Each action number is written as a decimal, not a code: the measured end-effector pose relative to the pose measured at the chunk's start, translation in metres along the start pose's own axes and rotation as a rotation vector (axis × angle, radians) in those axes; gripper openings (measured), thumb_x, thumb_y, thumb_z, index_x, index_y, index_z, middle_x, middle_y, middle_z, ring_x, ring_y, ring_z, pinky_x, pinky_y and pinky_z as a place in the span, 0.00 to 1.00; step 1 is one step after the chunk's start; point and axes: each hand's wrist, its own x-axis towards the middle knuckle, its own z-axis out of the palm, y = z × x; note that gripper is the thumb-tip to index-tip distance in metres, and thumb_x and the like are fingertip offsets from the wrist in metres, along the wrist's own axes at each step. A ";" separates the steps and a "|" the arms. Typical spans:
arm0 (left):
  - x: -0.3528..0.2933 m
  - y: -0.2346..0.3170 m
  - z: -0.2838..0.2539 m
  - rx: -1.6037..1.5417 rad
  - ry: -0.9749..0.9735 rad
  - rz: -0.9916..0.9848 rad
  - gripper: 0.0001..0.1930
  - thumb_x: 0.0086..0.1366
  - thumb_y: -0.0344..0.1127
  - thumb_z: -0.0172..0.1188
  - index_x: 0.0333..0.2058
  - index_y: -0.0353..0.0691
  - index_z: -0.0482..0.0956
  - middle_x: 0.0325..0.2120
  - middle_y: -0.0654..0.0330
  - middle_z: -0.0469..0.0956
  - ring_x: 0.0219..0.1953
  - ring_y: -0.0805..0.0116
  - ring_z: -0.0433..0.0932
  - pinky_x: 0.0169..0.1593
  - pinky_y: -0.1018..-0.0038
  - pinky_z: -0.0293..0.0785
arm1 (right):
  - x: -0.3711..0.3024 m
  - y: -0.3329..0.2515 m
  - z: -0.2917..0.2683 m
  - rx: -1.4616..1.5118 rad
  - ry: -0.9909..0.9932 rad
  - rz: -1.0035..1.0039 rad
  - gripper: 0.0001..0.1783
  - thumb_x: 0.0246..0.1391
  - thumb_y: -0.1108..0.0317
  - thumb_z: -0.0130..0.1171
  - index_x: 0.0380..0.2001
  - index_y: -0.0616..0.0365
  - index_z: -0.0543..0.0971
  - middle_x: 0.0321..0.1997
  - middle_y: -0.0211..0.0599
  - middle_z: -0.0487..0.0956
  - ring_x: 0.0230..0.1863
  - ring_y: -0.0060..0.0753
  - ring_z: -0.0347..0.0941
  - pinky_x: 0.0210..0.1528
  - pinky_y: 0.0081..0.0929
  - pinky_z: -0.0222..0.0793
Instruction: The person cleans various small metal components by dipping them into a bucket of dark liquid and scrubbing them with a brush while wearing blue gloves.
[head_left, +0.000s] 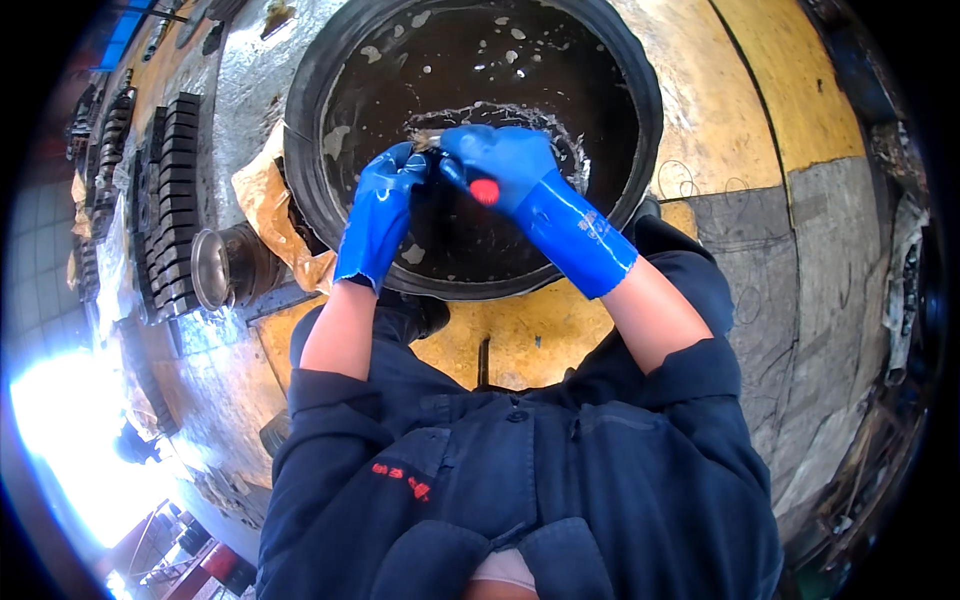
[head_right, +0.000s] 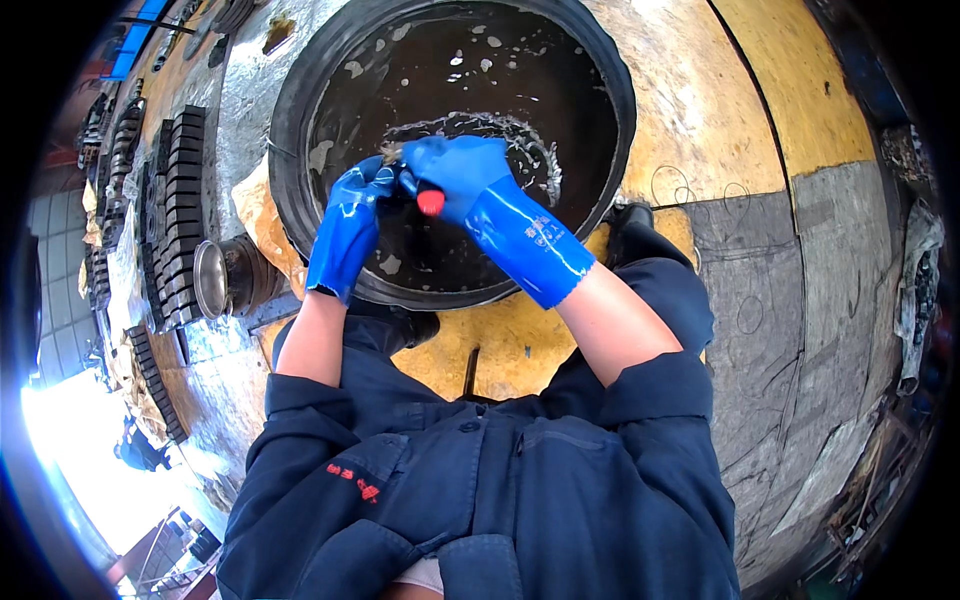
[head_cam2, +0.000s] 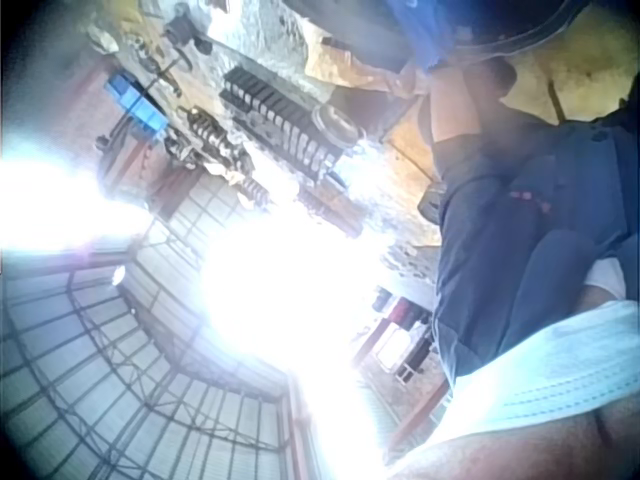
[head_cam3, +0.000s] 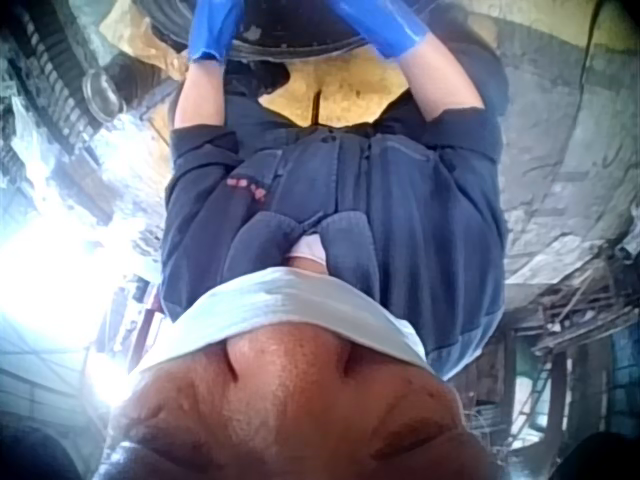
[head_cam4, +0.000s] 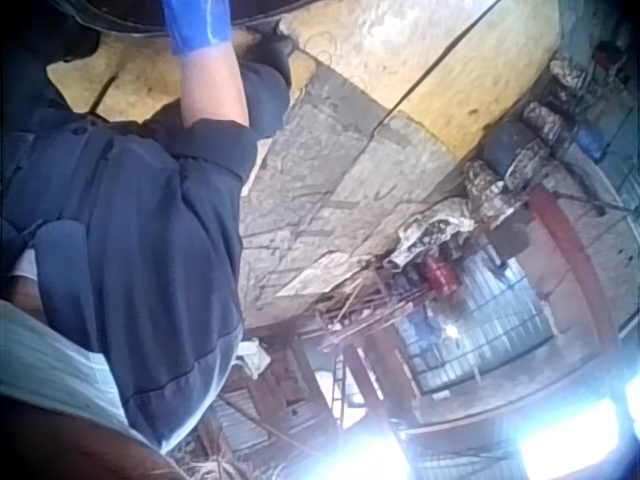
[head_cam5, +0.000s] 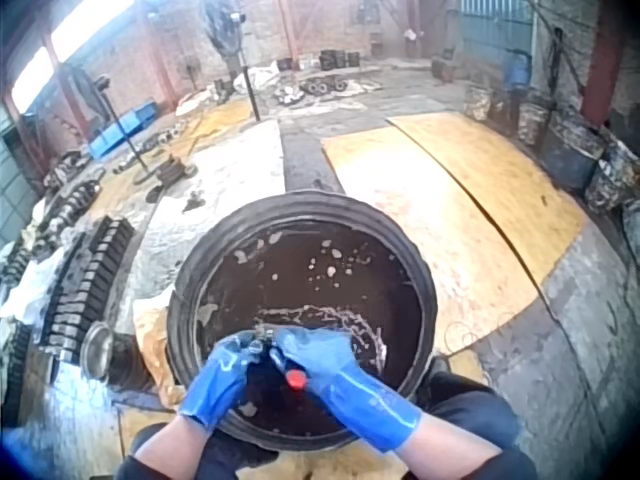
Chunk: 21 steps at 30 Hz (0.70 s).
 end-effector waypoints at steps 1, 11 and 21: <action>-0.001 0.009 0.006 0.033 0.026 0.010 0.20 0.78 0.40 0.67 0.59 0.31 0.87 0.47 0.58 0.90 0.46 0.71 0.86 0.53 0.72 0.82 | -0.003 0.007 0.001 0.157 0.103 0.040 0.13 0.68 0.51 0.63 0.45 0.43 0.87 0.45 0.37 0.90 0.48 0.54 0.88 0.48 0.48 0.84; 0.001 0.009 0.011 0.014 0.055 0.080 0.23 0.78 0.45 0.69 0.60 0.31 0.87 0.46 0.58 0.91 0.47 0.70 0.87 0.55 0.72 0.82 | -0.011 0.012 0.003 0.376 0.296 0.159 0.13 0.68 0.47 0.67 0.46 0.39 0.89 0.43 0.36 0.90 0.48 0.54 0.86 0.50 0.47 0.84; -0.007 0.017 0.023 0.159 0.149 0.142 0.21 0.78 0.43 0.69 0.59 0.33 0.88 0.46 0.61 0.89 0.49 0.71 0.83 0.59 0.72 0.78 | -0.017 0.024 -0.001 0.856 -0.129 0.823 0.27 0.64 0.42 0.64 0.39 0.58 0.91 0.35 0.42 0.90 0.39 0.39 0.87 0.47 0.38 0.79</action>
